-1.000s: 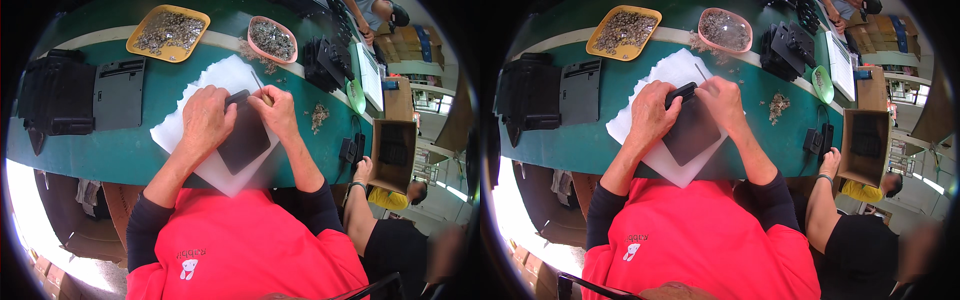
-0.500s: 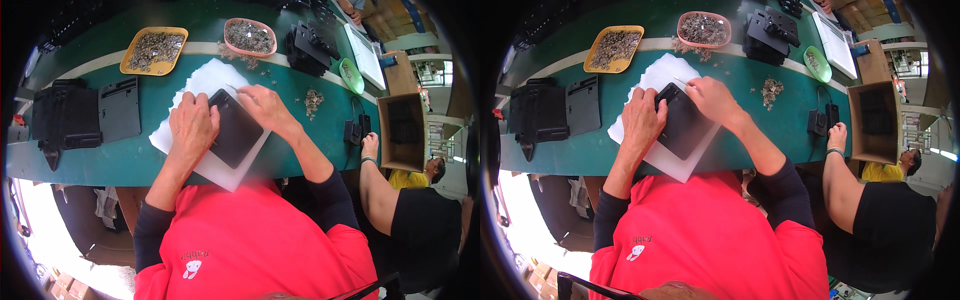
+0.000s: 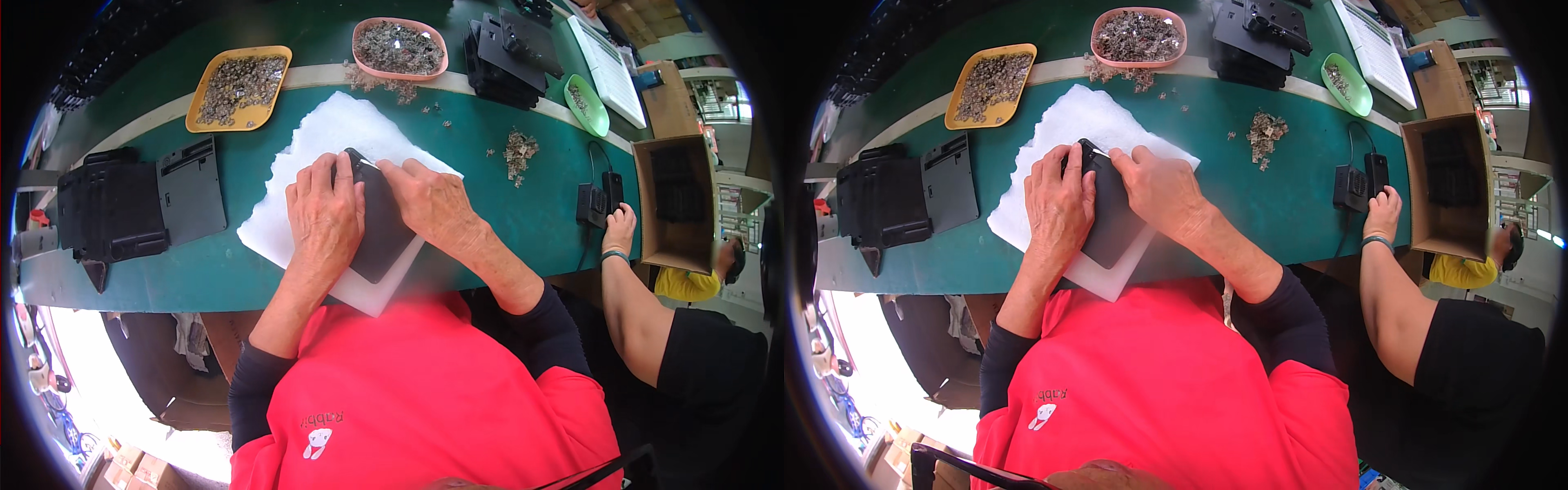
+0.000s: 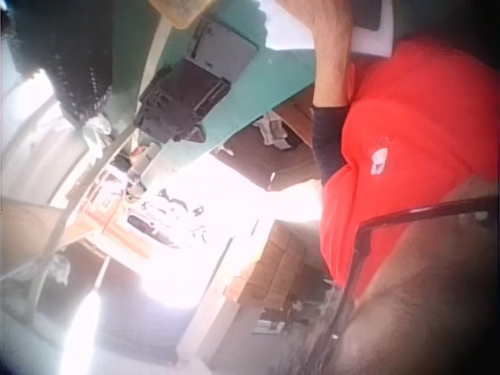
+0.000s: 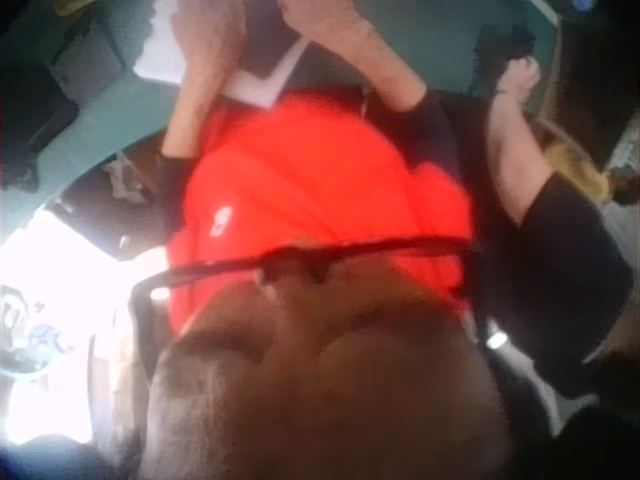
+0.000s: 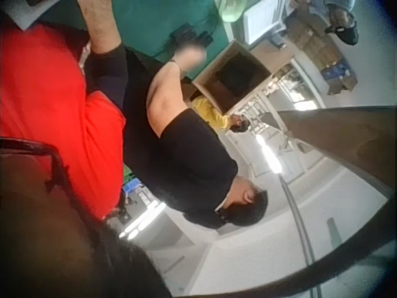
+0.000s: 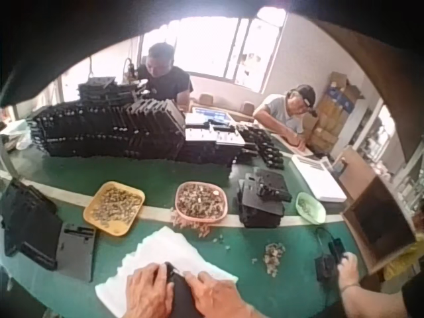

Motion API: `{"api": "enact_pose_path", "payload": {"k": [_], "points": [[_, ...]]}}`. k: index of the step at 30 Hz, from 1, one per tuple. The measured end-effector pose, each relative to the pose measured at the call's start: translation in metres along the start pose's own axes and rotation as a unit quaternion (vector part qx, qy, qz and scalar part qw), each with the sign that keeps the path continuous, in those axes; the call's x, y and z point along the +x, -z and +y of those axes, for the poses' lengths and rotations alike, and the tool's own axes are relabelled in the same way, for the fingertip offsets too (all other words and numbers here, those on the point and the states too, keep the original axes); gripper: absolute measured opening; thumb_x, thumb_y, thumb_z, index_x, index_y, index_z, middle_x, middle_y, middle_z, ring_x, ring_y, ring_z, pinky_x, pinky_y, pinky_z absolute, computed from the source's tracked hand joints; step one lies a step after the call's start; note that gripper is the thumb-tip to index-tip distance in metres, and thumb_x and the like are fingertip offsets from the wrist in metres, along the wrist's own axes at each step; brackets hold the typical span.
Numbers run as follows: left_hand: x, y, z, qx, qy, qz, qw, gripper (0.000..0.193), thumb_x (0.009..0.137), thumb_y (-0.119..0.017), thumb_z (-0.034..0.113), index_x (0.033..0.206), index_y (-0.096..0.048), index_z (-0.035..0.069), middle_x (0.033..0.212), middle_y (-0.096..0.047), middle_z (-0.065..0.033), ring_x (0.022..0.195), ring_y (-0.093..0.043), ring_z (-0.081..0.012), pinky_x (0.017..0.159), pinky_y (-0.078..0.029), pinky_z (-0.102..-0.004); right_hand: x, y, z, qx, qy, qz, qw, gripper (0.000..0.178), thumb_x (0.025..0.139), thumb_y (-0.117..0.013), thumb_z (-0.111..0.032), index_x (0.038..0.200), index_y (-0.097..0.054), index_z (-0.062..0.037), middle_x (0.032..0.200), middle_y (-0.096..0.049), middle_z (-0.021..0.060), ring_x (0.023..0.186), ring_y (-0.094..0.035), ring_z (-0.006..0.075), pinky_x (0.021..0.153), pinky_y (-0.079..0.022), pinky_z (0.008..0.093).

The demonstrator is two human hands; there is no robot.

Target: The person uses a screwdriver to remove screws from a black electronic device casing. They place the screws into a yellow tray and set the casing aside. The person then picks up another casing and repeats the process of unscrewing and organizing the parts on a green workbench.

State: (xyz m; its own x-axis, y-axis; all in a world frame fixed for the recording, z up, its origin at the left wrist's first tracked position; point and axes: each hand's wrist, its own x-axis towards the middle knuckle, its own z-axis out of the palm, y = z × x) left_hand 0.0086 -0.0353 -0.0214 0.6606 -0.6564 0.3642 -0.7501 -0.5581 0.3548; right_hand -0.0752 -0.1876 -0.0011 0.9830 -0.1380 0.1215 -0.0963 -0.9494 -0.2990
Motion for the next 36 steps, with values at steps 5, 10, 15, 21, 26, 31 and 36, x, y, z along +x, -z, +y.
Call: {"api": "enact_pose_path", "payload": {"k": [5,10,15,21,26,31,36], "points": [[-0.001,0.0,0.0,-0.005,0.005,-0.007,1.0,0.043,0.083,-0.066,0.013,0.123,-0.059,0.0,0.118,-0.056,-0.0119,0.103,-0.054,-0.0299,0.084,-0.043,-0.0408,0.003,0.002,-0.001,-0.02,0.02,-0.051,0.998,0.04,0.086,-0.053,-0.01,0.126,-0.053,-0.0046,0.081,-0.062,0.0105,0.066,-0.066,0.0307,0.057,-0.053,0.0397],[-0.001,-0.001,0.0,-0.003,-0.002,-0.012,1.0,0.043,0.082,-0.066,0.013,0.123,-0.058,0.0,0.117,-0.056,-0.0125,0.103,-0.053,-0.0302,0.085,-0.041,-0.0417,0.004,0.006,-0.012,-0.16,0.061,-0.117,0.978,0.041,0.087,-0.052,-0.011,0.124,-0.051,0.0085,0.077,-0.063,0.0109,0.066,-0.068,0.0255,0.053,-0.054,0.0339],[0.0,-0.003,0.002,0.023,-0.01,-0.017,1.0,0.043,0.082,-0.066,0.013,0.122,-0.057,-0.001,0.118,-0.054,-0.0134,0.102,-0.053,-0.031,0.085,-0.04,-0.0424,0.013,0.018,-0.026,-0.179,0.105,-0.114,0.972,0.035,0.089,-0.051,-0.012,0.113,-0.056,0.0129,0.072,-0.063,0.0115,0.062,-0.067,0.0231,0.051,-0.053,0.0326],[0.006,0.004,0.007,0.012,0.016,-0.031,0.999,0.042,0.083,-0.067,0.016,0.119,-0.058,-0.002,0.11,-0.056,-0.014,0.098,-0.055,-0.0308,0.082,-0.043,-0.0417,0.024,0.023,-0.013,-0.106,0.068,-0.132,0.983,0.025,0.089,-0.05,-0.012,0.104,-0.059,0.0053,0.068,-0.065,0.0143,0.064,-0.068,0.0286,0.054,-0.054,0.0378],[0.005,0.009,0.001,-0.055,0.072,-0.024,0.996,0.035,0.084,-0.069,0.016,0.116,-0.062,0.002,0.102,-0.059,-0.0146,0.087,-0.062,-0.032,0.073,-0.05,-0.0396,0.019,0.023,0.0,-0.086,0.057,-0.101,0.989,0.026,0.088,-0.049,-0.011,0.111,-0.058,-0.0022,0.071,-0.066,0.0141,0.066,-0.068,0.0322,0.055,-0.053,0.0419],[0.0,0.012,-0.001,-0.096,0.112,-0.018,0.989,0.026,0.084,-0.067,0.014,0.107,-0.06,0.002,0.094,-0.062,-0.0152,0.082,-0.064,-0.0331,0.069,-0.05,-0.0411,0.005,0.026,-0.007,-0.049,0.029,-0.103,0.993,0.028,0.088,-0.049,-0.01,0.113,-0.058,-0.0052,0.075,-0.066,0.0139,0.07,-0.068,0.033,0.061,-0.053,0.0437],[-0.002,0.009,0.0,-0.118,0.147,-0.014,0.982,0.023,0.083,-0.067,0.013,0.099,-0.055,0.002,0.089,-0.063,-0.0162,0.078,-0.064,-0.0344,0.068,-0.05,-0.0425,0.007,0.033,-0.01,-0.067,0.037,-0.124,0.989,0.036,0.088,-0.048,-0.01,0.123,-0.058,-0.0118,0.079,-0.065,0.0134,0.073,-0.067,0.0332,0.065,-0.053,0.0425]]}}
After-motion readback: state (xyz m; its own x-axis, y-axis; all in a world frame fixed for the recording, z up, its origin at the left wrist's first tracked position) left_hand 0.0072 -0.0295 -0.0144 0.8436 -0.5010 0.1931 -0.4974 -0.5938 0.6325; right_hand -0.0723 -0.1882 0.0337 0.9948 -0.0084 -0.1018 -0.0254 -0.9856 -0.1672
